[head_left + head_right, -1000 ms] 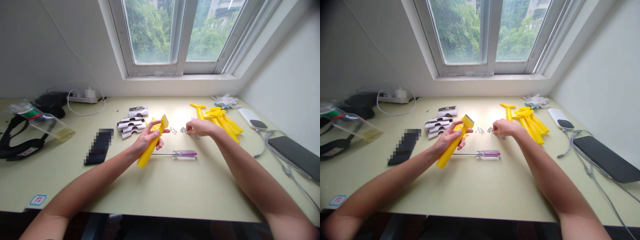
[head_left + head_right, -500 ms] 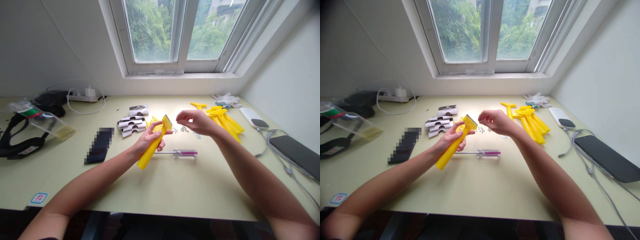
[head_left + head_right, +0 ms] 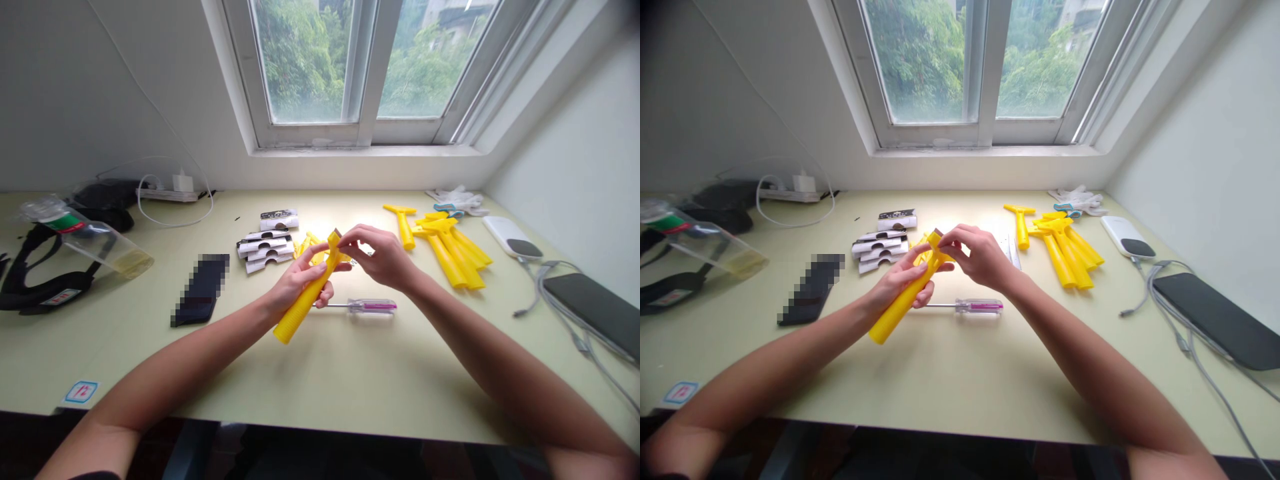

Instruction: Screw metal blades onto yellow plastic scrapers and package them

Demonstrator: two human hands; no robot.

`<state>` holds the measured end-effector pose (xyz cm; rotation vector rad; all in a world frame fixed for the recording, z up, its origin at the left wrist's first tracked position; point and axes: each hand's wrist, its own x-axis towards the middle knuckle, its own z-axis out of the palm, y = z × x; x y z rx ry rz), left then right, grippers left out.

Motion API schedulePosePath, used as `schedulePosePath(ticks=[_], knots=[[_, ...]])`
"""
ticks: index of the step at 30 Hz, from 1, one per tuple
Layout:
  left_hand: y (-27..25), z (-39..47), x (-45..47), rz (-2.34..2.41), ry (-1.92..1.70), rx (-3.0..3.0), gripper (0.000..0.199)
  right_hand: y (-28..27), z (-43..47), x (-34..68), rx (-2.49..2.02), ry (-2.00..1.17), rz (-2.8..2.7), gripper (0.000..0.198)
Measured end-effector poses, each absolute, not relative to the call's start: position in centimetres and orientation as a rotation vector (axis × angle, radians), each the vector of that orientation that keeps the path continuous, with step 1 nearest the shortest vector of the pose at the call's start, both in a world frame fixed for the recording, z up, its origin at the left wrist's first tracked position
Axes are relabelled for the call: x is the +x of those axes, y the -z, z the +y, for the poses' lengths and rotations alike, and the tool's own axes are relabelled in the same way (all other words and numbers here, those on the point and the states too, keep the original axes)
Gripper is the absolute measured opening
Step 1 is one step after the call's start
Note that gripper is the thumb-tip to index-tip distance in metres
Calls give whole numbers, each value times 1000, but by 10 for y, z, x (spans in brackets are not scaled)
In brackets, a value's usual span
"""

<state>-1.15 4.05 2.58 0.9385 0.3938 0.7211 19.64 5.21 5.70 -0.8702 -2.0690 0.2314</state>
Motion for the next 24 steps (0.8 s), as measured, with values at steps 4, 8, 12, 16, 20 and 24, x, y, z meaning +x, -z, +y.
schedulePosePath(ticks=[4, 8, 12, 16, 20, 24], knots=[[-31, 37, -11, 427, -710, 939, 42, -53, 55, 196, -846, -304, -2035, 4], [-31, 37, -10, 427, -711, 936, 41, -50, 57, 196, -865, -336, -2010, 2], [-27, 39, -11, 389, -708, 943, 37, -50, 57, 197, -867, -320, -2019, 5], [-25, 39, -12, 376, -701, 954, 34, -53, 54, 197, -895, -282, -2028, 7], [-24, 39, -12, 349, -670, 941, 35, -54, 52, 196, -926, -313, -1969, 11], [-24, 38, -12, 341, -679, 943, 37, -52, 53, 197, -909, -585, -1900, 20]])
